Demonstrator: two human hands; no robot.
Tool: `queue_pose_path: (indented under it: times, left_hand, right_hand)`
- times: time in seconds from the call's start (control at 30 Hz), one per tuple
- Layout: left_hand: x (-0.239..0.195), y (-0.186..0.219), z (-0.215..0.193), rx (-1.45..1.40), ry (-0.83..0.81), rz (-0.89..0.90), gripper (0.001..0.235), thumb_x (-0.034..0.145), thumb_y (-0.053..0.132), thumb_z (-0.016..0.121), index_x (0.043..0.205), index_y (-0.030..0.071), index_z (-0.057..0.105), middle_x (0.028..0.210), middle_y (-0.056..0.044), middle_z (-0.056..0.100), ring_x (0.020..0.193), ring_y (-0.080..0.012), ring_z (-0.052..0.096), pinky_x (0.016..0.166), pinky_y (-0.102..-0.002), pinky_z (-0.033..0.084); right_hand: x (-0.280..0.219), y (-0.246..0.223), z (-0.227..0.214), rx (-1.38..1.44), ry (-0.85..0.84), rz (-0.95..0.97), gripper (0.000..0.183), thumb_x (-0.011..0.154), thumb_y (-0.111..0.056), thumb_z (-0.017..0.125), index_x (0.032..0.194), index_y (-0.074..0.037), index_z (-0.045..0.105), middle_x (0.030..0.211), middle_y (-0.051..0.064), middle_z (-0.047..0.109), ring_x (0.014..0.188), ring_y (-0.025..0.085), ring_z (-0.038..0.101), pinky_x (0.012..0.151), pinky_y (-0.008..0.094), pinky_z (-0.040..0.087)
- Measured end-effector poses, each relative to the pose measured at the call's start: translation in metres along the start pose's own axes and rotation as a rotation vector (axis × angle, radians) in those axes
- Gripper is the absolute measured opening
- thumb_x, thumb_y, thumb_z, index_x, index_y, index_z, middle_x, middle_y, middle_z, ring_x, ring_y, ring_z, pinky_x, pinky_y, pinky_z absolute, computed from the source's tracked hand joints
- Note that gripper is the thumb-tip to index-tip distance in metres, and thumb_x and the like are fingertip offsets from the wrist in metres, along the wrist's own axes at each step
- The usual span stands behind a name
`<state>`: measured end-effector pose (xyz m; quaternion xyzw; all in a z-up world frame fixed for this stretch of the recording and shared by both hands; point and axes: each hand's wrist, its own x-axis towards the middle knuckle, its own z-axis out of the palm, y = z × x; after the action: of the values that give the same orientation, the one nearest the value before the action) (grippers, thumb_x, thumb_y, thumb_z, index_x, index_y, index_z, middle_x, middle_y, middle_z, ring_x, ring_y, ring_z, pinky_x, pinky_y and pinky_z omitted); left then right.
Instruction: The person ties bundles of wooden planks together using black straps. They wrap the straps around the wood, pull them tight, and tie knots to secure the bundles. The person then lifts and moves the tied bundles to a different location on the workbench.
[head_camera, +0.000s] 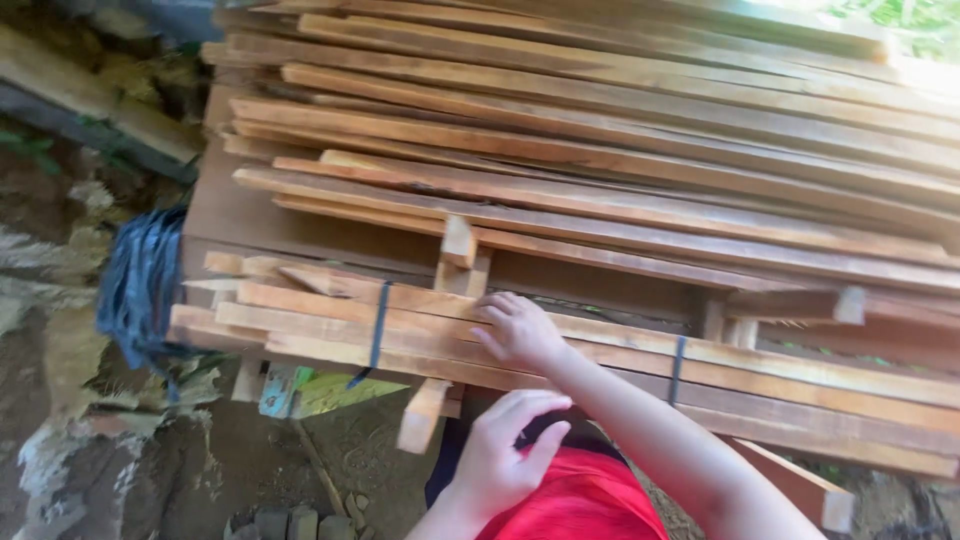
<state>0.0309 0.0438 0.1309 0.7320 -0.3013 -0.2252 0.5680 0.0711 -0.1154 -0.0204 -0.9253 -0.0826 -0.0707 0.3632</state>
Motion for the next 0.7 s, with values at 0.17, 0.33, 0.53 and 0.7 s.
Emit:
queue_pose_path:
  times: [0.17, 0.33, 0.53, 0.7]
  left_hand:
    - [-0.011, -0.05, -0.093, 0.108, 0.715, -0.035, 0.043, 0.099, 0.01, 0.061, 0.139, -0.001, 0.049, 0.142, -0.02, 0.056, 0.133, -0.0302, 0.056, 0.116, -0.043, 0.043]
    - [-0.009, -0.183, -0.148, -0.232, 1.246, -0.693, 0.084, 0.102, 0.034, 0.056, 0.161, -0.001, 0.007, 0.163, -0.023, 0.015, 0.151, -0.0317, 0.024, 0.122, -0.05, 0.02]
    - [0.018, -0.24, -0.14, -0.923, 1.273, -1.019, 0.093, 0.087, 0.062, 0.065, 0.152, -0.002, 0.045, 0.15, -0.015, 0.055, 0.134, -0.026, 0.054, 0.111, -0.041, 0.043]
    - [0.021, -0.243, -0.14, -1.105, 1.399, -0.883, 0.082, 0.086, 0.052, 0.07, 0.147, 0.001, 0.048, 0.144, -0.013, 0.06, 0.127, -0.0258, 0.06, 0.104, -0.039, 0.049]
  right_hand:
    - [0.08, -0.046, 0.069, -0.047, 0.042, -0.154, 0.05, 0.093, -0.04, 0.067, 0.125, -0.001, 0.063, 0.126, 0.018, 0.068, 0.114, 0.035, 0.065, 0.096, 0.044, 0.052]
    - [0.169, -0.074, 0.099, 0.013, -0.443, 0.292, 0.077, 0.092, -0.056, 0.058, 0.143, 0.001, 0.05, 0.117, 0.02, 0.07, 0.109, 0.037, 0.068, 0.091, 0.047, 0.055]
    - [0.214, -0.047, 0.133, -0.171, -0.921, 0.383, 0.106, 0.084, -0.088, 0.037, 0.144, -0.001, 0.051, 0.107, 0.027, 0.071, 0.107, 0.037, 0.069, 0.089, 0.049, 0.056]
    - [0.224, -0.039, 0.141, -0.048, -1.012, 0.543, 0.119, 0.067, -0.095, 0.046, 0.122, 0.009, 0.071, 0.115, 0.03, 0.074, 0.112, 0.038, 0.072, 0.097, 0.044, 0.057]
